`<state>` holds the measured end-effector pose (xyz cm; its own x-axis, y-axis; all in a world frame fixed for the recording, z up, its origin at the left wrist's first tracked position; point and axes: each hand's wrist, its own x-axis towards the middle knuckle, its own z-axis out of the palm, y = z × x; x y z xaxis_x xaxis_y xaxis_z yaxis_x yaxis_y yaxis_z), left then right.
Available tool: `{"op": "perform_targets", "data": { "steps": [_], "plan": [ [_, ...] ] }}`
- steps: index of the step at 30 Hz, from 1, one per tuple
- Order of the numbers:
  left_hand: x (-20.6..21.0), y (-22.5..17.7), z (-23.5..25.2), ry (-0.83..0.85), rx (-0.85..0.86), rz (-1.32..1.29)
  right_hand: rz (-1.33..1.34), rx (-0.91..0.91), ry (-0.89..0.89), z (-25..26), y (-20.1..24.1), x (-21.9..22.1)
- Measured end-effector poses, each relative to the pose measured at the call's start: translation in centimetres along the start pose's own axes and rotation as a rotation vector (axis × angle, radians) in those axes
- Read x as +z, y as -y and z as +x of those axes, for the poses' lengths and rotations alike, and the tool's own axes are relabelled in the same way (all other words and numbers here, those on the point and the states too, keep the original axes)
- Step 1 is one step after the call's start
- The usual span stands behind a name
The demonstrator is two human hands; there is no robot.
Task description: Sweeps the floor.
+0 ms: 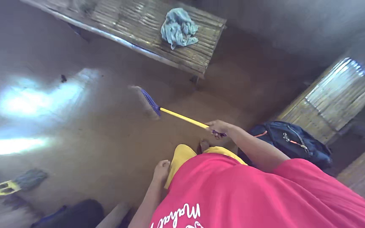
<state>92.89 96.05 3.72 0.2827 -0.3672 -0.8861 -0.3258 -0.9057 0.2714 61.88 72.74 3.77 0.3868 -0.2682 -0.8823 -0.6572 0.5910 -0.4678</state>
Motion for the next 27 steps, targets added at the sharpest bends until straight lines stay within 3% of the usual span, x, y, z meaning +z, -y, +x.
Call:
{"op": "perform_targets", "data": {
  "steps": [2,7,10,14,18,23,27],
  "plan": [
    [-0.2,-0.8,1.2,0.019,0.031,0.046,-0.075,0.038,-0.092,-4.7,-3.2,-3.3],
    [-0.6,-3.4,4.7,0.046,-0.01,0.029,0.109,0.269,-0.41,-17.3,-11.3,-11.0],
    [-1.1,-5.9,6.5,0.11,0.021,0.166,0.218,0.41,-0.605,-19.9,-13.5,-14.2],
    [-1.6,-8.1,13.3,0.19,0.116,0.396,0.406,0.541,-0.822,-14.3,-12.9,-19.2],
    [-4.2,-18.3,14.7,0.232,0.09,0.41,0.692,0.493,-0.852,-4.7,-6.6,-23.6],
    [-7.6,-30.7,16.9,0.221,0.131,0.462,0.672,0.441,-0.574,2.3,1.9,-24.4],
    [-6.8,-40.4,18.4,0.364,0.272,0.599,0.694,0.285,-0.347,0.3,2.7,-26.1]
  ]
}}
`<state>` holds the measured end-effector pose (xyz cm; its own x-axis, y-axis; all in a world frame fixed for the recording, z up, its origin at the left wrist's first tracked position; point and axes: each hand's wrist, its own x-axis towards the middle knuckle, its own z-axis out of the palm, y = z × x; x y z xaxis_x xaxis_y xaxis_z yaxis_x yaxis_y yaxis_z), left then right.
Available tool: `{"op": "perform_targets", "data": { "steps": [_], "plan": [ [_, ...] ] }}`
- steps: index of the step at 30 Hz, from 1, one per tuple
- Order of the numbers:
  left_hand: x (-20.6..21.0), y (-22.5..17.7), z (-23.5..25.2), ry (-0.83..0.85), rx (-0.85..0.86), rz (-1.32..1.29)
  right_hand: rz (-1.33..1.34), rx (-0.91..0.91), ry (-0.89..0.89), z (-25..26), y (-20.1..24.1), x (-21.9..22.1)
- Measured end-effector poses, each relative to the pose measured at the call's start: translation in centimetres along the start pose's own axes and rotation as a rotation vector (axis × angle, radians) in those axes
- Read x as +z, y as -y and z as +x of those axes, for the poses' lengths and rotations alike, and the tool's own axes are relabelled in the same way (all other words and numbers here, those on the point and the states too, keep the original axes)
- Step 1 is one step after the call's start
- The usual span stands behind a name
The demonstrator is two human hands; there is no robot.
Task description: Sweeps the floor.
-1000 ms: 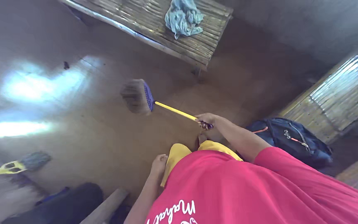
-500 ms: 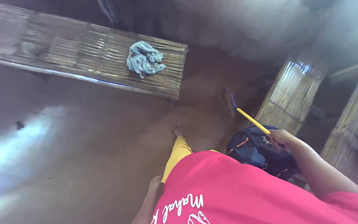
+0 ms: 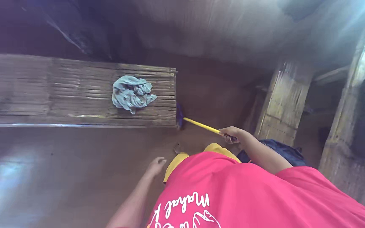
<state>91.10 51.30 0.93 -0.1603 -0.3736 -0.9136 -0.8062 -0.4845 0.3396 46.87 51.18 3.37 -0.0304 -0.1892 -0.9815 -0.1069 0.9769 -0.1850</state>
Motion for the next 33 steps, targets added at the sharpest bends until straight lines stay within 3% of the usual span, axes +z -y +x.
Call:
{"op": "perform_targets", "data": {
  "steps": [2,5,8,11,14,18,22,26,29,33],
  "plan": [
    [-0.8,-4.8,1.6,0.09,0.157,0.058,-0.037,-0.05,0.045,-2.0,0.7,-2.2],
    [0.5,-11.7,4.7,0.249,0.352,0.097,-0.077,-0.069,-0.05,-4.5,1.0,-7.3],
    [2.4,-17.3,6.2,0.362,0.318,-0.095,-0.07,-0.074,-0.208,-6.4,0.4,-16.1],
    [3.4,-20.6,8.8,0.308,0.36,-0.196,-0.093,-0.078,-0.386,-8.0,2.5,-25.6],
    [5.1,-22.6,11.8,0.207,0.583,-0.266,-0.236,0.004,-0.546,-7.0,6.9,-32.9],
    [4.4,-33.0,6.7,0.029,0.21,-0.374,-0.285,0.088,-0.589,-0.8,15.9,-38.7],
    [4.5,-34.4,8.0,-0.125,0.236,-0.234,0.024,0.001,-0.529,6.2,24.7,-38.3],
    [3.7,-36.0,8.2,-0.244,0.26,-0.174,-0.233,0.034,-0.352,9.6,32.4,-29.6],
    [1.0,-39.1,9.2,-0.21,0.224,-0.169,-0.437,-0.007,-0.157,11.1,34.8,-22.4],
    [-2.4,-41.2,13.1,-0.193,0.359,-0.105,-0.438,-0.147,0.219,11.4,37.7,-19.1]
  ]
}}
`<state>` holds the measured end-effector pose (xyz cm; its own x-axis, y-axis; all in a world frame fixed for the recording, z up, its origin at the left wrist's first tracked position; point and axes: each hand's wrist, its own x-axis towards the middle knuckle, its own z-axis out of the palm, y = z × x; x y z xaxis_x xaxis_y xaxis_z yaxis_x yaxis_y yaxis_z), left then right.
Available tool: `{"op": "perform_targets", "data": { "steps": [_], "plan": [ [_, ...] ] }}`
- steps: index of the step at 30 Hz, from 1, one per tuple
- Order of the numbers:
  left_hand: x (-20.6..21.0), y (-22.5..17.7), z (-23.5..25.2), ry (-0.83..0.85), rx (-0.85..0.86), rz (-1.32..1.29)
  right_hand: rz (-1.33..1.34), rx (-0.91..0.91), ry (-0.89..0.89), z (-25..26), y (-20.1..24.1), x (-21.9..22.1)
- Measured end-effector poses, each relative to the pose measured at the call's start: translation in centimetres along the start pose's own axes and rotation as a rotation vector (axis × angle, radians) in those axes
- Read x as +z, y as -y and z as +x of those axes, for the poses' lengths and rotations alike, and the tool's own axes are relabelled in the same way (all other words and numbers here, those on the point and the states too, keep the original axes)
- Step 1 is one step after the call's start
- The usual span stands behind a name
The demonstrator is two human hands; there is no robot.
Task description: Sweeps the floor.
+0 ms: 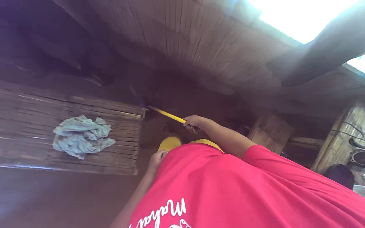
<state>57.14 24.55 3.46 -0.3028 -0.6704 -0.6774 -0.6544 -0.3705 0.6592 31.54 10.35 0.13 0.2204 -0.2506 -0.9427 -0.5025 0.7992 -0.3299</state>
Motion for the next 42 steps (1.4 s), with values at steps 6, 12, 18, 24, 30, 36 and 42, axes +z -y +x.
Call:
{"op": "perform_targets", "data": {
  "steps": [6,12,18,24,30,36,42],
  "plan": [
    [-4.6,-0.5,4.2,0.108,0.057,0.027,-0.098,-0.078,-0.004,-5.2,-0.3,-5.9],
    [-6.3,-0.1,5.4,0.082,0.004,-0.036,0.026,0.253,-0.3,-18.7,-7.9,-11.8],
    [-6.6,-1.1,5.4,0.075,-0.078,-0.038,-0.33,0.687,-0.466,-16.6,-9.0,-17.4],
    [-6.0,-2.6,3.6,-0.042,-0.239,-0.136,-0.37,0.449,-0.374,-4.4,3.4,-19.0],
    [1.2,0.0,3.9,-0.301,-0.284,-0.174,-0.574,0.176,-0.195,6.0,16.7,-10.7],
    [-1.3,-7.5,4.0,-0.185,-0.485,-0.26,-0.453,-0.09,0.09,10.1,22.1,-9.2],
    [-0.6,-6.9,5.7,-0.281,-0.382,-0.313,-0.388,-0.087,0.228,3.3,21.8,-15.3]
  ]
}}
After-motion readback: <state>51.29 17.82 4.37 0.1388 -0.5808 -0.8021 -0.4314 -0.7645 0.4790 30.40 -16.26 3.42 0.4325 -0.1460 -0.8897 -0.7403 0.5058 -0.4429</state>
